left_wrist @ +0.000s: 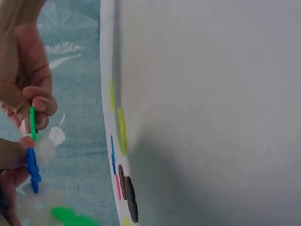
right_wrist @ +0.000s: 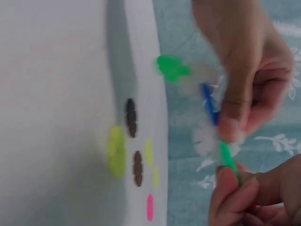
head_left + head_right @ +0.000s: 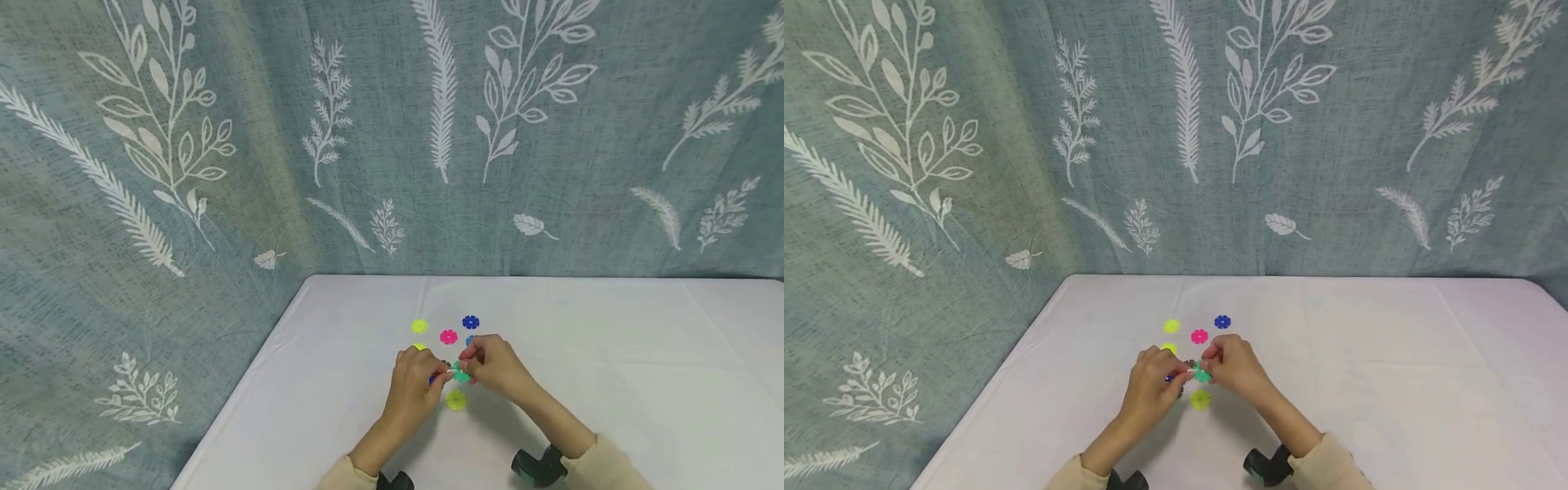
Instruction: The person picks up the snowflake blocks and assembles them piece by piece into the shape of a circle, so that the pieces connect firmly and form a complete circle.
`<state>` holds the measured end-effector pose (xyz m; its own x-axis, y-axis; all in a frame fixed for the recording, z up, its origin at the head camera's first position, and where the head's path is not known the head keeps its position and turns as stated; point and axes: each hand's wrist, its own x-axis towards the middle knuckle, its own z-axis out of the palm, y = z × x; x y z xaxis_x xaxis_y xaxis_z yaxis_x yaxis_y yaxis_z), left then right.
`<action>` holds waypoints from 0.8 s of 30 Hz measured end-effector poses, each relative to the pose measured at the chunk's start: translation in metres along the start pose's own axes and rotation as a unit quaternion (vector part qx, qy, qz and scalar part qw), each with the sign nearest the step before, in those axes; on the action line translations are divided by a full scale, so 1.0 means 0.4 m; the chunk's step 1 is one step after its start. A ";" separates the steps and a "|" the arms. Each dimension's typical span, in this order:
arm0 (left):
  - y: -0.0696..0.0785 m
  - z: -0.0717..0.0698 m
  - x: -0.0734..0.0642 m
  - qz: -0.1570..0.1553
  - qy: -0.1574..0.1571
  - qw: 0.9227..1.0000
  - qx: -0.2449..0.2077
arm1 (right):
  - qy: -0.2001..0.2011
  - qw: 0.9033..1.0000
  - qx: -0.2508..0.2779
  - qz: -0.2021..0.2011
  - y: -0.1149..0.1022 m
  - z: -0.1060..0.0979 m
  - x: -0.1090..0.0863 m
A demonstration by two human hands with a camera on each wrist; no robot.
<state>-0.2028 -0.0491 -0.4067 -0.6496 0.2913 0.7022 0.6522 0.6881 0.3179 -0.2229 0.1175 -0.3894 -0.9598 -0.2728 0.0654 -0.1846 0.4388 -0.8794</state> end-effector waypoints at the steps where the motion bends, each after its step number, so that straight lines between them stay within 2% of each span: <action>1: 0.001 -0.001 -0.003 -0.001 0.000 1.000 -0.002 | 0.000 1.000 0.006 0.004 -0.001 0.003 -0.002; 4: 0.000 -0.003 -0.010 -0.015 -0.017 1.000 -0.018 | -0.006 1.000 0.023 0.007 0.004 0.005 -0.001; 11: -0.013 -0.018 -0.003 -0.079 -0.060 0.993 -0.061 | -0.034 0.998 0.057 0.025 0.023 -0.007 0.012; 14: -0.013 -0.019 -0.002 -0.078 -0.069 0.993 -0.054 | -0.038 0.997 0.058 0.037 0.022 -0.007 0.013; 20: -0.013 -0.010 -0.003 -0.056 -0.085 0.995 -0.004 | -0.055 0.996 0.062 0.035 0.019 -0.008 0.013; 24: -0.002 -0.008 0.002 -0.063 -0.104 0.993 0.002 | -0.050 0.996 0.054 0.041 0.017 -0.012 0.016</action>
<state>-0.2026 -0.0516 -0.4046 -0.7931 0.3322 0.5106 0.5587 0.7306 0.3926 -0.2312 0.1228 -0.3927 -0.9436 -0.3270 -0.0516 -0.0775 0.3699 -0.9258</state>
